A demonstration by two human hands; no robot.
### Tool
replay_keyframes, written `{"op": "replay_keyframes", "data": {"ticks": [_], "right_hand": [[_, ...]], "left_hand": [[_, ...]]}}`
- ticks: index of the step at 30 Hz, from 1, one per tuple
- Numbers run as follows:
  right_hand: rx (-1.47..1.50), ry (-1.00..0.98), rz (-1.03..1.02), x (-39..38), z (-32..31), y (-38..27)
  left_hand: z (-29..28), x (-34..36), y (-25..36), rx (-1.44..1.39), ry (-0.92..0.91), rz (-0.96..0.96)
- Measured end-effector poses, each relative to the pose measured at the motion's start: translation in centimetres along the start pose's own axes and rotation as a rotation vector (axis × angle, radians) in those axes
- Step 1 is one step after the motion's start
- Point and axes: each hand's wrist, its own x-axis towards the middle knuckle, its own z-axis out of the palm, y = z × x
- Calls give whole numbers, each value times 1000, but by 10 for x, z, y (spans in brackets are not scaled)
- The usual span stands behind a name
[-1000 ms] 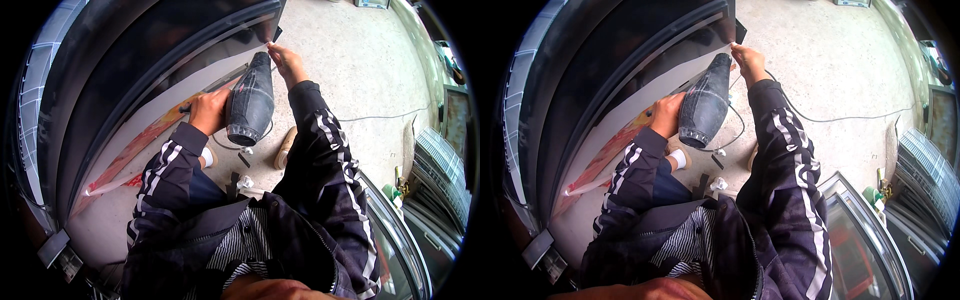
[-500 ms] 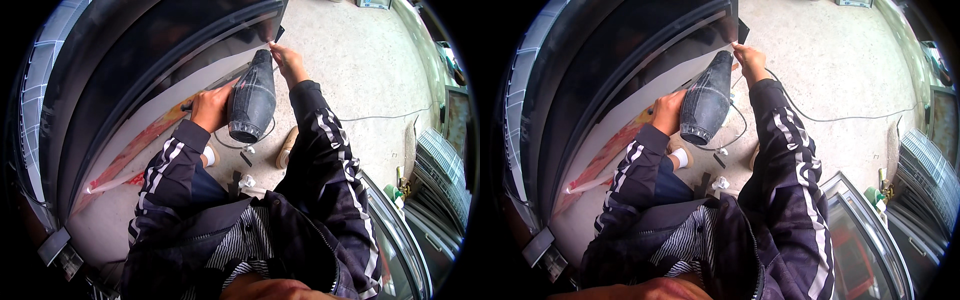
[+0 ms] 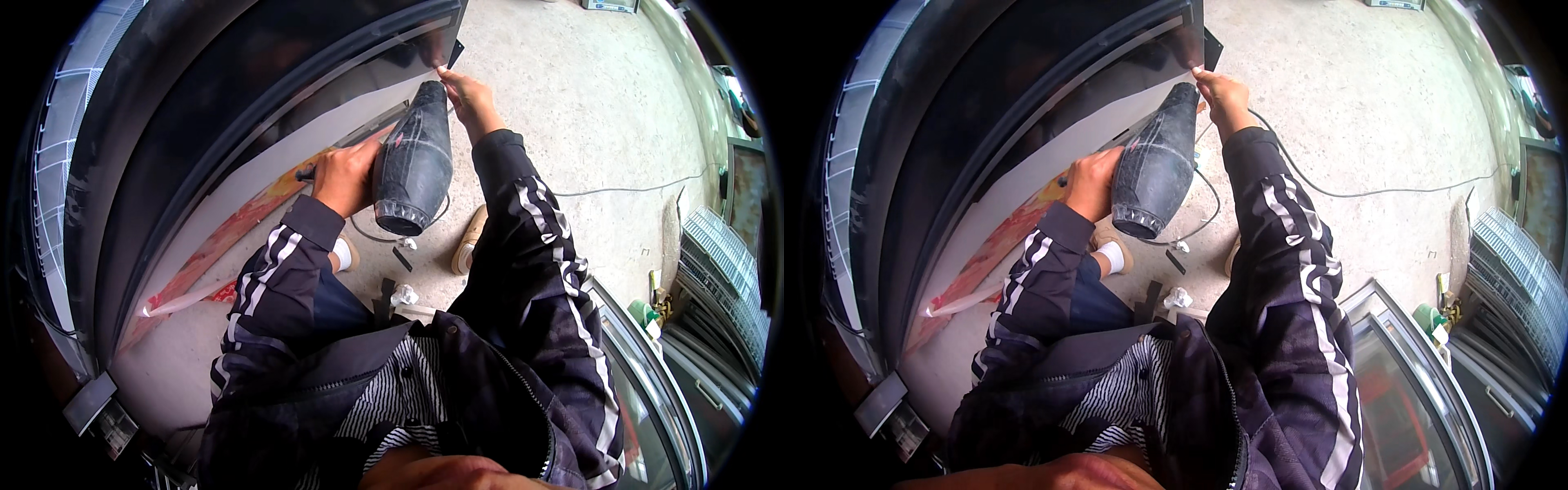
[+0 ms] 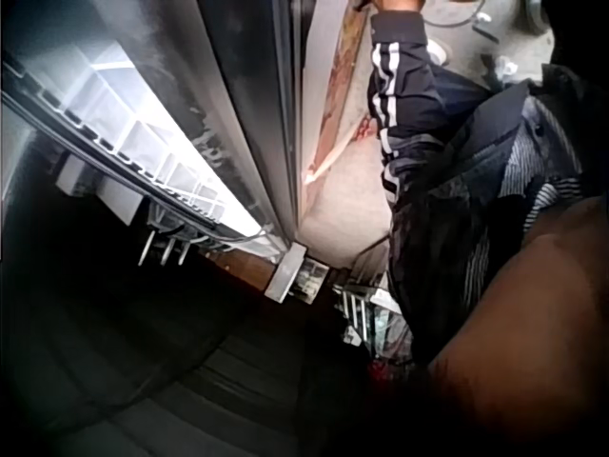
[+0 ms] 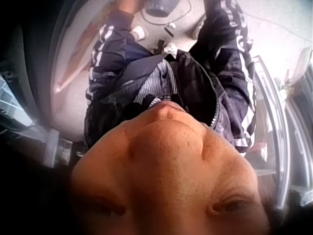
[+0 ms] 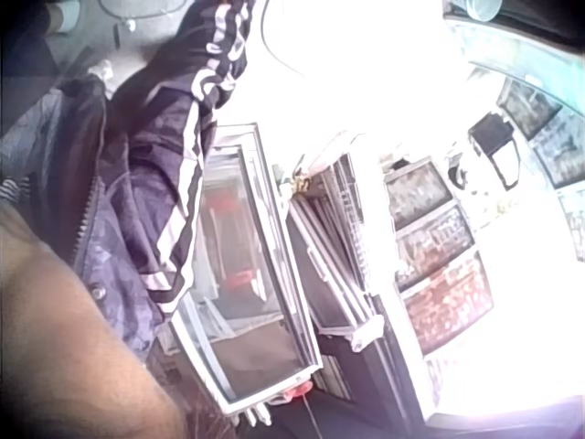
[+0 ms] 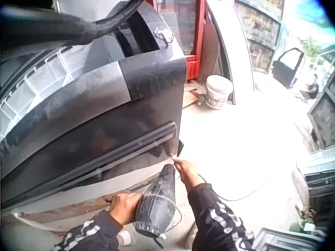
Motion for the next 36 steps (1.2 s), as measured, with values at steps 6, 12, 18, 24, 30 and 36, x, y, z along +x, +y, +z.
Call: {"op": "replay_keyframes", "data": {"ticks": [6,12,18,24,30,36], "right_hand": [[-105,36,-44,-12,5,-5],[-32,-85,-50,1,-8,1],[-78,-54,-31,4,-7,-1],[-100,-66,-24,3,-7,-5],[-35,-65,-77,-1,-5,-5],[-16,-21,-80,-2,-3,-8]], "left_hand": [[5,-2,-5,-10,23,31],[1,3,0,-28,33,36],[0,2,0,-21,12,5],[0,5,0,-58,25,14],[4,4,-5,36,-30,16],[4,5,-5,-4,2,42]]}}
